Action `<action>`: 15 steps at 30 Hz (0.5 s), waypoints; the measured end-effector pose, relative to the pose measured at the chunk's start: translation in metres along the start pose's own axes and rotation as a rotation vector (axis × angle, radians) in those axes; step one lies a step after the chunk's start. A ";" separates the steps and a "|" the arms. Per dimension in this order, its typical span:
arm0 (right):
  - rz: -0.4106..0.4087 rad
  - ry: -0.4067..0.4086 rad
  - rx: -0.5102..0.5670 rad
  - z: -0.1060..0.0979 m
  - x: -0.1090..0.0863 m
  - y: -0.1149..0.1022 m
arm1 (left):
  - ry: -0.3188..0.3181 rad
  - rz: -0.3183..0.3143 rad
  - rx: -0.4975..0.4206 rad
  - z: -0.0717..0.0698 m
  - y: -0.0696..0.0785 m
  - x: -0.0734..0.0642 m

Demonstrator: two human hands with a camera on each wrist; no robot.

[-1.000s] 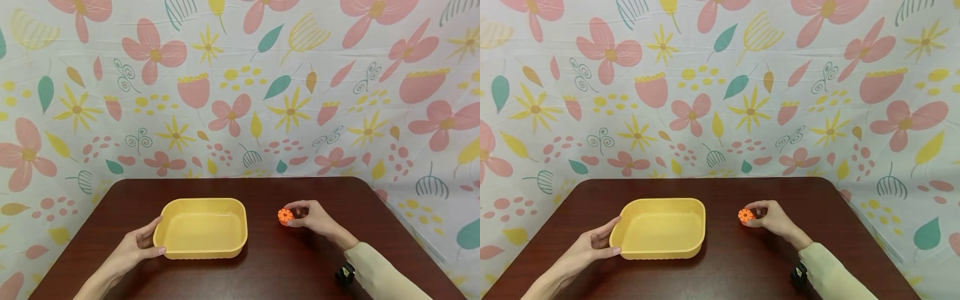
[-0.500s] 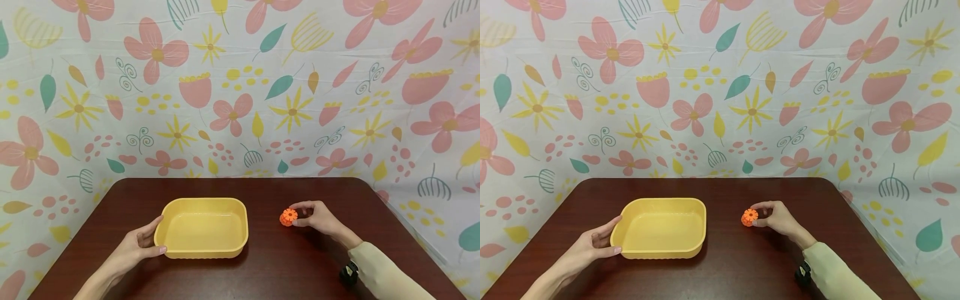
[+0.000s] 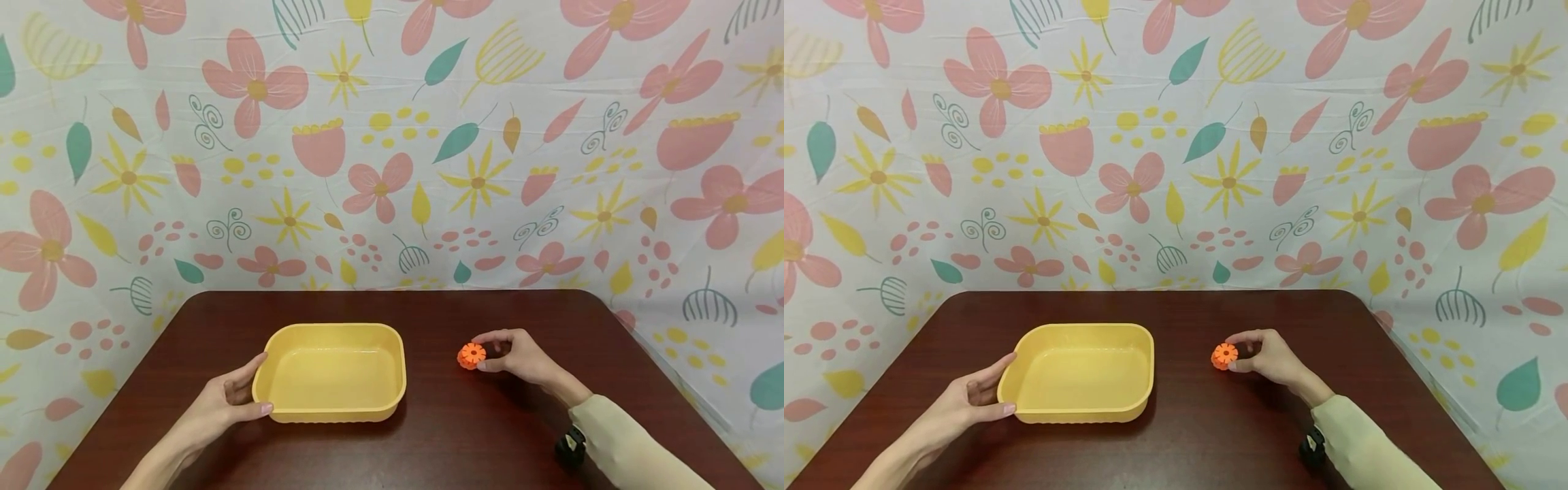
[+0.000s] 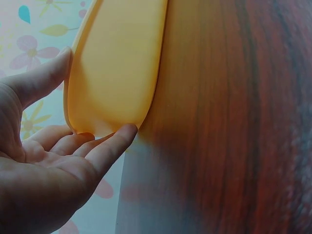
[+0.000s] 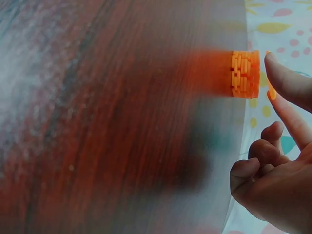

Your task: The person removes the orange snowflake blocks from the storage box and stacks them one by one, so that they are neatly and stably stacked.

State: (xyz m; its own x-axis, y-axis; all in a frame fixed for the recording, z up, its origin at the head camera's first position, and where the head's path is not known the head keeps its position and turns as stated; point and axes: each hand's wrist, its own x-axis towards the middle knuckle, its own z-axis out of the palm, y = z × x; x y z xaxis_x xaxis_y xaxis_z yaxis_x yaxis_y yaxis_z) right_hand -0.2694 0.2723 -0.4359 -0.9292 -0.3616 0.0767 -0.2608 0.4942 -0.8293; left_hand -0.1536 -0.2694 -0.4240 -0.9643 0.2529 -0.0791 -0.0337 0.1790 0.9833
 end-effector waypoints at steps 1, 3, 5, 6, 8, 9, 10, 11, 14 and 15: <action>-0.001 0.000 -0.001 0.000 0.000 0.000 | 0.002 -0.001 0.000 0.000 0.000 0.000; -0.001 -0.003 -0.001 0.000 0.000 0.000 | 0.002 -0.003 0.001 0.000 0.000 0.000; -0.002 -0.005 -0.002 0.000 0.000 0.001 | 0.001 -0.002 0.002 0.000 0.000 0.001; -0.003 -0.006 -0.001 0.000 0.000 0.001 | 0.001 -0.002 0.002 0.000 0.000 0.001; -0.005 -0.005 -0.001 0.001 0.001 0.001 | 0.000 -0.002 0.001 0.000 0.000 0.000; -0.006 -0.004 -0.002 0.001 0.001 0.001 | -0.001 -0.001 0.001 0.000 0.000 0.000; -0.006 -0.004 -0.002 0.001 0.001 0.001 | 0.000 0.000 0.000 0.000 0.000 0.000; -0.007 -0.006 0.001 0.002 0.002 0.002 | -0.001 0.002 -0.001 0.000 0.000 0.000; -0.008 -0.009 -0.002 0.002 0.002 0.002 | -0.010 0.014 0.003 0.000 0.000 -0.001; -0.008 -0.011 -0.003 0.003 0.003 0.002 | -0.013 0.017 0.004 0.000 0.000 -0.001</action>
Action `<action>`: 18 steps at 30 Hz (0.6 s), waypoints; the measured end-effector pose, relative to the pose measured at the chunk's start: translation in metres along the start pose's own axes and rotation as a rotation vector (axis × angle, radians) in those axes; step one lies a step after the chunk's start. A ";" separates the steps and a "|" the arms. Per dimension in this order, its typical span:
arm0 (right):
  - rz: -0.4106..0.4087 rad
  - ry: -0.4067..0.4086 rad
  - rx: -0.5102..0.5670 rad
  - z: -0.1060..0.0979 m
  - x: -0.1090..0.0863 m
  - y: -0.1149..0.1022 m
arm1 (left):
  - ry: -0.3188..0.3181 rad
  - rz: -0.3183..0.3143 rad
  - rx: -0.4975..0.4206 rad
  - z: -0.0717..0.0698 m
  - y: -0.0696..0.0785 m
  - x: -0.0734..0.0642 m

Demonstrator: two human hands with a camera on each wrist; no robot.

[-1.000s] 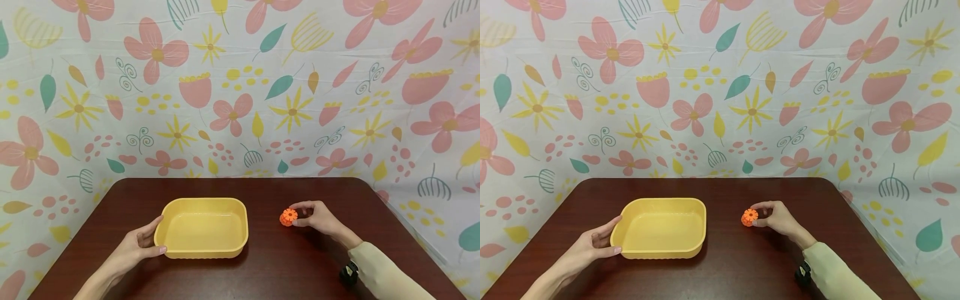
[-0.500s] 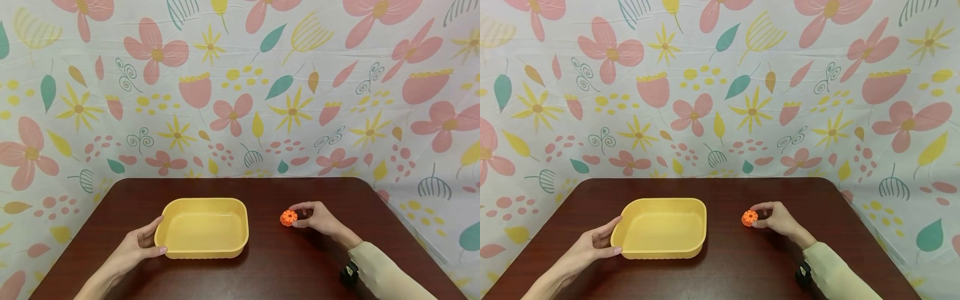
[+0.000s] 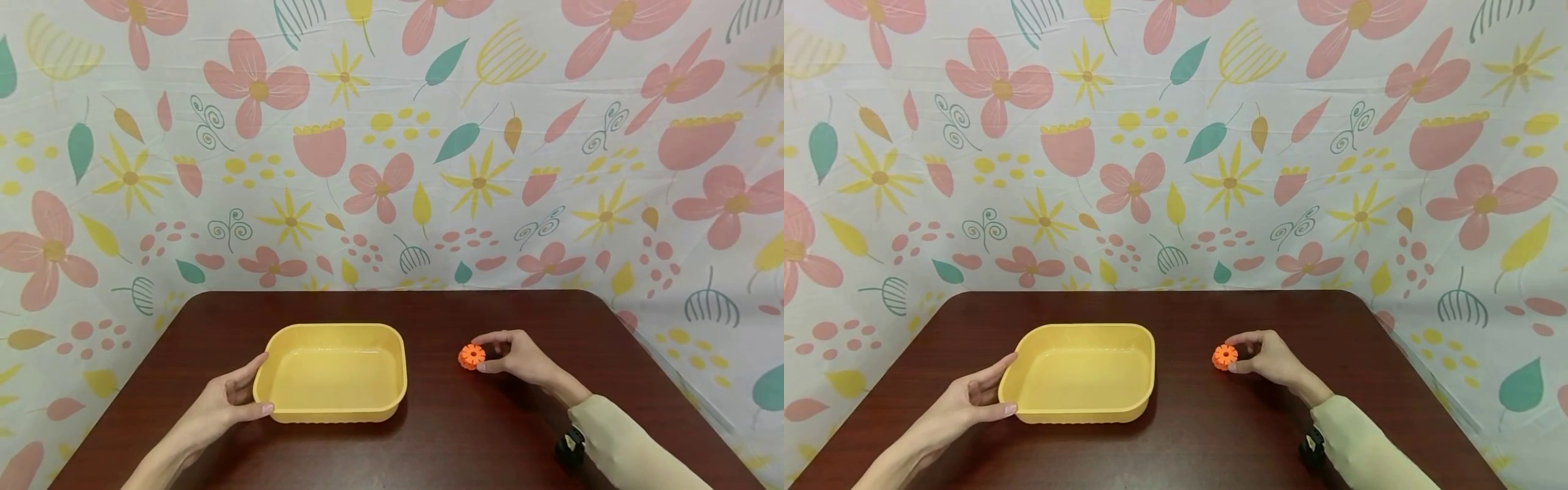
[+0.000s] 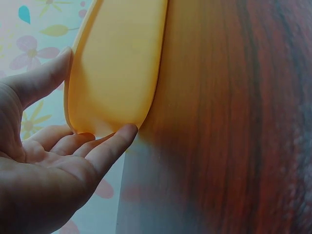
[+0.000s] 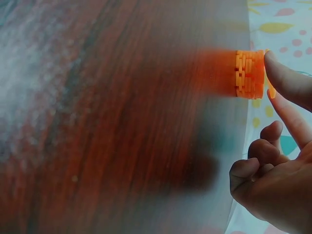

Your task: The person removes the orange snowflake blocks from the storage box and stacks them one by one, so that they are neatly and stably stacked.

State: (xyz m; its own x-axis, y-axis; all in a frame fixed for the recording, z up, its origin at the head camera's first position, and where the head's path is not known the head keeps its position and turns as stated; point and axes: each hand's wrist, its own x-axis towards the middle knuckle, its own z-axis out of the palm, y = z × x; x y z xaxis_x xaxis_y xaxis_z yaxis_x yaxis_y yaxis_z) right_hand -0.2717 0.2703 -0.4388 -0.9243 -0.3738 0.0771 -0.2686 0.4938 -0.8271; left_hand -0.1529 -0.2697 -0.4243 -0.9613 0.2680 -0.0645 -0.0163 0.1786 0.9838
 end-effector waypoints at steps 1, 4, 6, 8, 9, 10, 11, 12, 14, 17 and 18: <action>0.002 -0.001 -0.001 0.000 0.000 0.000 | -0.002 0.002 0.000 0.000 0.000 0.000; 0.006 -0.001 -0.004 0.001 0.001 0.000 | 0.003 0.001 0.007 0.000 0.001 0.000; 0.010 0.000 -0.007 0.001 0.001 -0.001 | 0.013 -0.005 0.013 0.001 0.001 0.000; 0.015 -0.003 -0.008 0.000 0.001 -0.001 | 0.023 -0.011 0.021 0.001 0.002 0.000; 0.017 -0.005 -0.008 0.000 0.000 -0.002 | 0.029 -0.014 0.024 0.002 0.002 0.000; 0.018 -0.007 -0.008 0.000 0.000 -0.002 | 0.031 -0.017 0.023 0.002 0.002 0.000; 0.018 -0.007 -0.007 0.000 0.000 -0.003 | 0.032 -0.018 0.023 0.002 0.003 0.000; 0.018 -0.007 -0.005 -0.001 -0.001 -0.004 | 0.033 -0.019 0.023 0.002 0.003 0.000; 0.014 -0.006 0.000 -0.002 -0.002 -0.005 | 0.034 -0.019 0.022 0.002 0.002 0.000; 0.005 0.004 -0.006 -0.003 -0.005 -0.008 | 0.034 -0.016 0.023 0.002 0.002 0.001; 0.002 0.005 -0.008 -0.004 -0.007 -0.009 | 0.032 -0.015 0.023 0.001 0.002 0.001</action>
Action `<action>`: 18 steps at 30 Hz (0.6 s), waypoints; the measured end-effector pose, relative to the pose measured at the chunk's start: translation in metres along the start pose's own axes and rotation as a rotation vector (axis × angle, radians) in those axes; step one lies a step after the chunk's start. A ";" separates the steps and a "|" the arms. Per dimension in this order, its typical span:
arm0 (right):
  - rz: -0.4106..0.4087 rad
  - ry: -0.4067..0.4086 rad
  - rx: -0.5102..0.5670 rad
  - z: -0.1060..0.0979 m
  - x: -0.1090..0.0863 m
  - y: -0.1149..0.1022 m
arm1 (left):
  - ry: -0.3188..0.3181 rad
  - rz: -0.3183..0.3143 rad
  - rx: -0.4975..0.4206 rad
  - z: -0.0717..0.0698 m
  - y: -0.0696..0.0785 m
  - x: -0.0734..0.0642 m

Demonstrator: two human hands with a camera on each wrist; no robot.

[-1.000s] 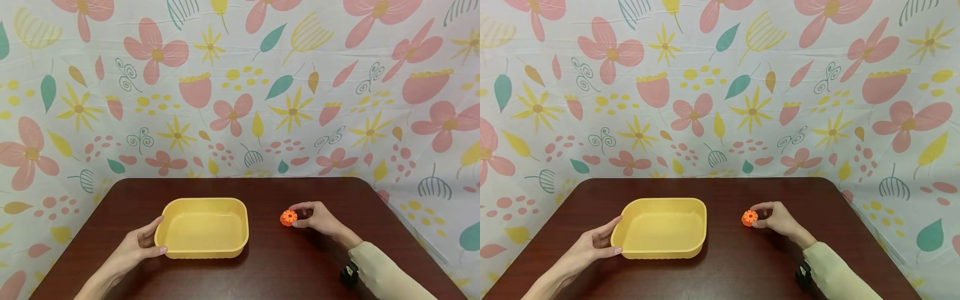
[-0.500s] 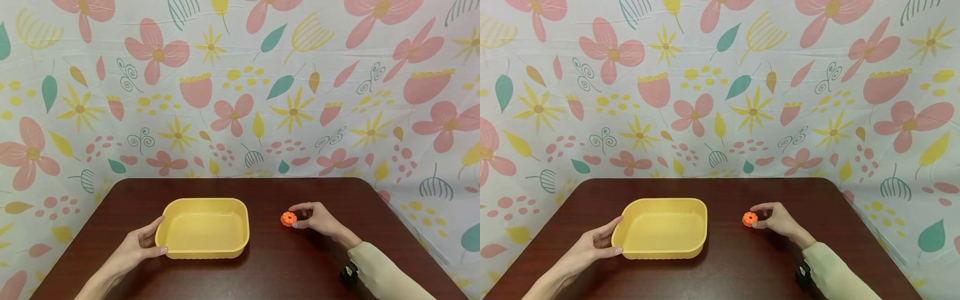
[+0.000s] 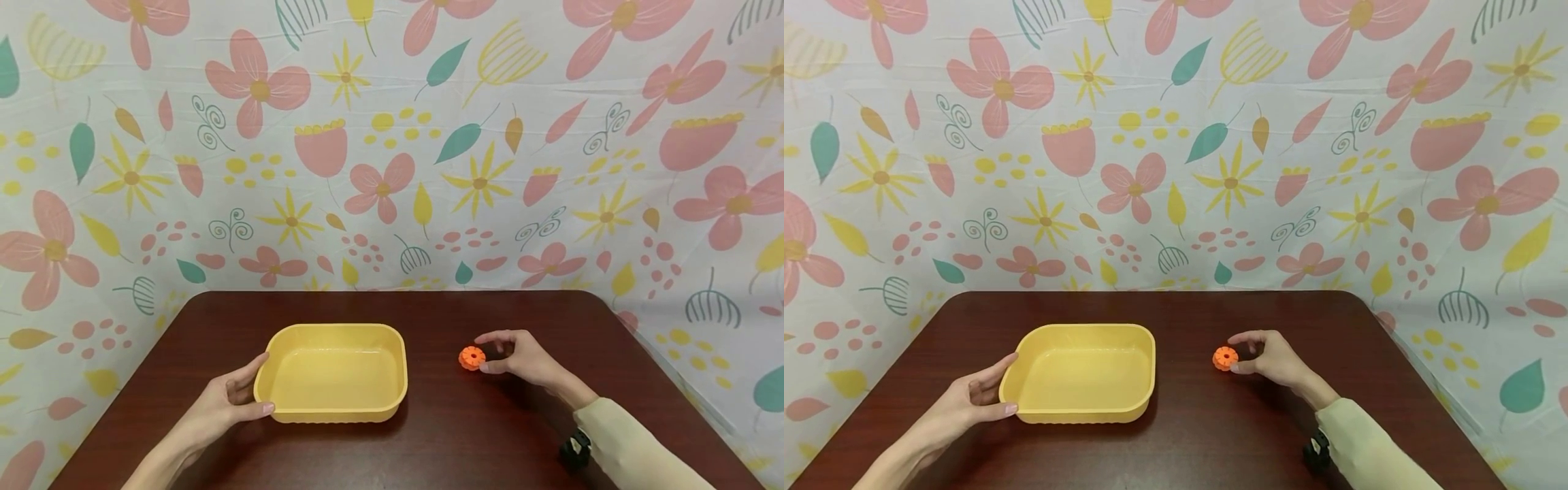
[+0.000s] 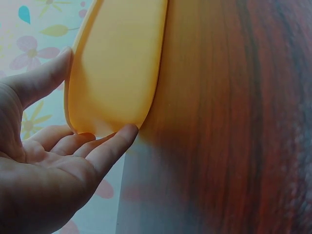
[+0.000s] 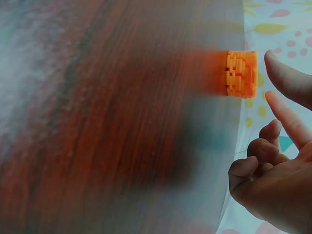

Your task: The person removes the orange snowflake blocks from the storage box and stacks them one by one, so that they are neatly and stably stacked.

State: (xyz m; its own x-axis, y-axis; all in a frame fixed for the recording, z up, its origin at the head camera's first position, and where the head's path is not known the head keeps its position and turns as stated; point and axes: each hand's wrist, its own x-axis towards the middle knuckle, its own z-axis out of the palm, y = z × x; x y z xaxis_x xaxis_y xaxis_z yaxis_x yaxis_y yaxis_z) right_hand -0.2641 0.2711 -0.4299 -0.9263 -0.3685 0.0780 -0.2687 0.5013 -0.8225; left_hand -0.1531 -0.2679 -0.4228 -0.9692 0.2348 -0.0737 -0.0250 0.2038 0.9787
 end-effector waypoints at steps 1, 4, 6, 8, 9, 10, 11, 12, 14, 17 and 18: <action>-0.002 0.002 -0.005 0.000 -0.002 -0.001 | -0.002 -0.001 0.000 0.000 0.000 0.000; 0.008 0.009 -0.026 0.000 -0.008 -0.003 | -0.005 -0.003 0.003 0.000 0.000 0.001; 0.014 0.011 -0.035 -0.001 -0.012 -0.004 | -0.011 -0.001 0.002 0.000 0.000 0.002; 0.015 0.017 -0.045 0.000 -0.016 -0.005 | -0.013 0.003 0.000 0.000 0.000 0.002; 0.006 0.019 -0.050 0.000 -0.018 -0.005 | -0.014 0.004 -0.003 0.000 0.000 0.003; -0.002 0.023 -0.052 0.000 -0.020 -0.005 | -0.014 0.005 -0.005 -0.001 -0.001 0.003; -0.010 0.030 -0.055 0.000 -0.021 -0.005 | -0.015 0.006 -0.005 -0.001 -0.001 0.003; -0.017 0.037 -0.055 0.000 -0.023 -0.005 | -0.015 0.006 -0.005 -0.001 -0.001 0.003; -0.028 0.051 -0.049 0.000 -0.027 -0.005 | -0.018 0.006 -0.002 -0.002 -0.001 0.003; -0.043 0.067 -0.026 0.001 -0.032 -0.006 | -0.027 0.001 -0.001 -0.002 -0.003 0.003; -0.050 0.070 -0.015 0.002 -0.034 -0.007 | -0.030 0.000 -0.001 -0.003 -0.003 0.002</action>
